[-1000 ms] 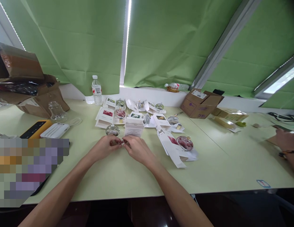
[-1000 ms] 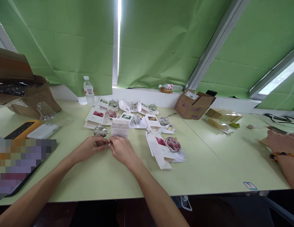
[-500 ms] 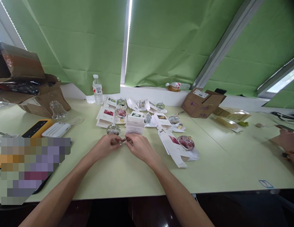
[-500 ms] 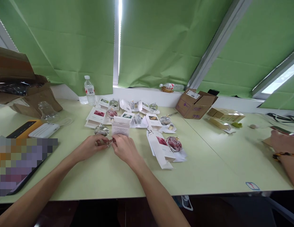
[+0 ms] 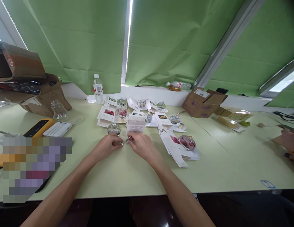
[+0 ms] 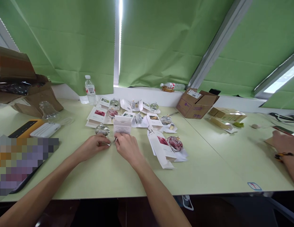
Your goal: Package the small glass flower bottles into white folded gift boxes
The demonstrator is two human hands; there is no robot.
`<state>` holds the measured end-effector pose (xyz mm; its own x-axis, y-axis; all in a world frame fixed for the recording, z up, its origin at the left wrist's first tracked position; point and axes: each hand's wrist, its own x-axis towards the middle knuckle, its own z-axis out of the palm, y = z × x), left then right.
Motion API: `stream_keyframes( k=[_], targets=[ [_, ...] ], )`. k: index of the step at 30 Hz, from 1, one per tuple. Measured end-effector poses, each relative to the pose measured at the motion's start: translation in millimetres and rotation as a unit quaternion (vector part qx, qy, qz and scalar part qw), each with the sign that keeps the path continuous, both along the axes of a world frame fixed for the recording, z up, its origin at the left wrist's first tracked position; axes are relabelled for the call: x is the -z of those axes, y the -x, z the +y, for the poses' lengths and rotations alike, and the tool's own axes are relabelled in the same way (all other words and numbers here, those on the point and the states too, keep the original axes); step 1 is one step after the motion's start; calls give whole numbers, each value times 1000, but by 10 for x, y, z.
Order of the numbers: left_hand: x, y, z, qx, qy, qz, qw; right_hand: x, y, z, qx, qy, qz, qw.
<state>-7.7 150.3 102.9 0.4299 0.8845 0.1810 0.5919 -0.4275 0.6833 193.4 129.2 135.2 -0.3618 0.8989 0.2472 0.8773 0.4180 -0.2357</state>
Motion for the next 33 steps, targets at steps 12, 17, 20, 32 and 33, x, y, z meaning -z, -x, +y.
stream_keyframes(
  k=[12,17,20,32,33],
  targets=[
    [-70,-23,-47,-36,15,-8,999,16,-20,31,29,13,-43,999],
    [-95,-27,-61,-32,44,-37,998,1,-5,15,36,18,-22,999],
    [-107,-26,-57,-30,59,-62,996,-21,6,-6,12,25,15,1000],
    [-212,11,-70,33,176,-165,970,-14,49,-32,-106,-8,110,988],
    [-218,9,-75,38,175,-169,969,-15,49,-32,-110,-12,115,987]
  ],
)
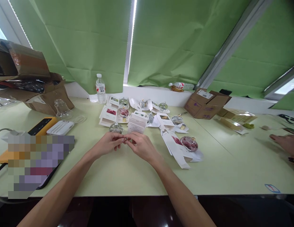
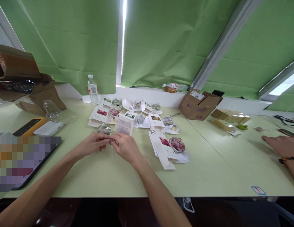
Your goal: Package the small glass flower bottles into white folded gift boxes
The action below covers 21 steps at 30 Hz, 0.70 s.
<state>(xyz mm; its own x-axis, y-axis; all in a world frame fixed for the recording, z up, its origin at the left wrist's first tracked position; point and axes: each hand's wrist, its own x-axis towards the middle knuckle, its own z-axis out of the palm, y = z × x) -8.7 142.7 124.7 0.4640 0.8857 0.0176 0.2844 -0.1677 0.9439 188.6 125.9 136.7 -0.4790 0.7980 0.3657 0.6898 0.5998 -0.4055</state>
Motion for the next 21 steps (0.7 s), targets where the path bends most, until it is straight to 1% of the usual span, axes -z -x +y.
stream_keyframes(
  k=[3,5,7,9,12,14,16,21],
  targets=[
    [-33,-17,-21,4,-4,-1,1000,-2,-2,1,-5,-8,8,1000],
    [-66,-26,-29,-17,-16,8,1000,6,-2,7,2,-9,14,1000],
    [-99,-17,-24,-68,-40,10,997,21,-5,19,11,-3,24,1000],
    [-122,18,-2,-145,-69,-3,987,41,-11,37,18,2,43,999],
    [-112,99,49,-259,-135,1,956,68,-21,63,23,-1,78,997],
    [-68,143,84,-300,-193,47,933,78,-23,72,26,-5,93,995],
    [1,161,115,-305,-219,97,922,84,-21,75,26,-6,102,994],
    [172,142,175,-245,-206,171,932,94,-9,78,20,-17,117,993]
  ],
)
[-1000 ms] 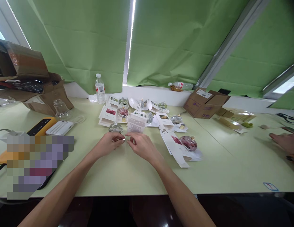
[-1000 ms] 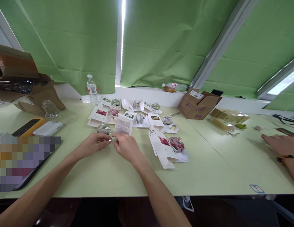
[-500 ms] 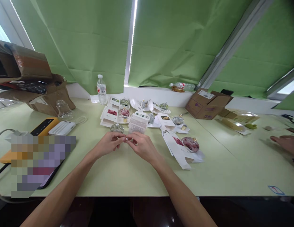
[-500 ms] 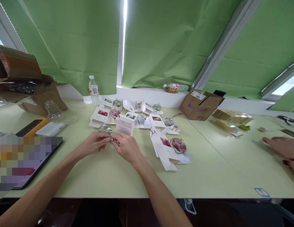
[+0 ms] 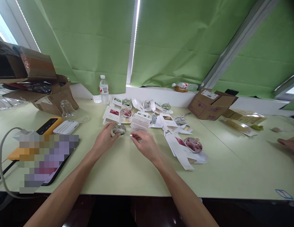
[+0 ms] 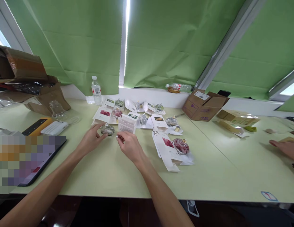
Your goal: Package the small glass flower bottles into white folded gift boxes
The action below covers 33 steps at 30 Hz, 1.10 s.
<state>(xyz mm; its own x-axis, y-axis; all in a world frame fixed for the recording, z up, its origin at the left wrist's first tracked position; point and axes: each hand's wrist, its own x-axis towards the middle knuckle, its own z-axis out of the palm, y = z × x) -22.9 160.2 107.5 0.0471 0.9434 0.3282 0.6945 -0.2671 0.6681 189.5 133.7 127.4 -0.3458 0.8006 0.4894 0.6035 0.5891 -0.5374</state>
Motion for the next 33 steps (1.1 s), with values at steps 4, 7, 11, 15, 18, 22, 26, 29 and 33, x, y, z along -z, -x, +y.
stream_keyframes(
  k=[4,7,11,15,18,22,26,29,33],
  targets=[
    [37,16,30,6,2,13,1000,-4,2,3,0,0,-1,1000],
    [21,42,38,13,3,6,1000,-19,-1,-3,0,-1,0,1000],
    [-6,57,30,40,17,0,999,-13,-9,0,2,-10,10,1000],
    [-2,55,26,62,50,-38,996,48,-17,37,-8,-26,34,999],
    [10,60,38,77,63,-63,993,90,-17,57,-16,-40,50,998],
    [-8,75,46,92,65,-79,991,103,-2,50,-26,-46,54,997],
    [-61,92,33,105,72,-83,988,114,20,47,-35,-45,48,997],
    [-80,109,26,120,70,-83,987,134,33,56,-41,-43,37,998],
    [-85,125,21,131,75,-86,985,145,41,63,-36,-49,35,997]
  ],
)
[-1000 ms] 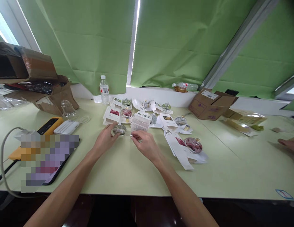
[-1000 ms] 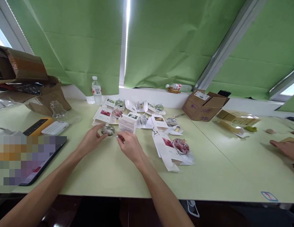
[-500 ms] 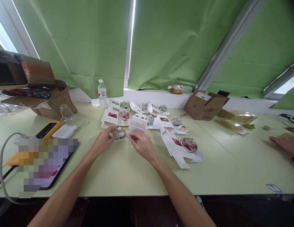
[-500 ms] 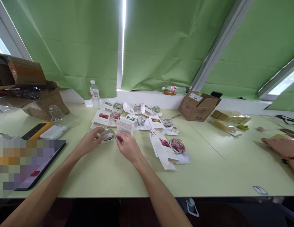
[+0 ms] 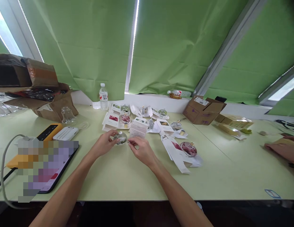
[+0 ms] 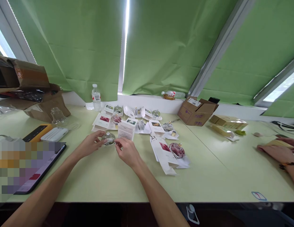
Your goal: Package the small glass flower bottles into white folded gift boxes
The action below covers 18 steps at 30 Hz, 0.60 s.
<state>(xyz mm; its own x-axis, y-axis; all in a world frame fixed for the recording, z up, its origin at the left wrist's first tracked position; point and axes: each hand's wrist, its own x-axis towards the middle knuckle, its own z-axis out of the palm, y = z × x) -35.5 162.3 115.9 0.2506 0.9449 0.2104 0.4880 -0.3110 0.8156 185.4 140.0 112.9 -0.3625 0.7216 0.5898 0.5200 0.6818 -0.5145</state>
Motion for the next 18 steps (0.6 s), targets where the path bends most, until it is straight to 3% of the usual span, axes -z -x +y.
stream_keyframes(
  k=[8,18],
  targets=[
    [-88,23,-11,23,9,2,1000,-31,39,-42,-5,-4,7,1000],
    [-49,21,-15,30,15,-4,999,-29,24,-50,-6,3,-1,1000]
  ],
)
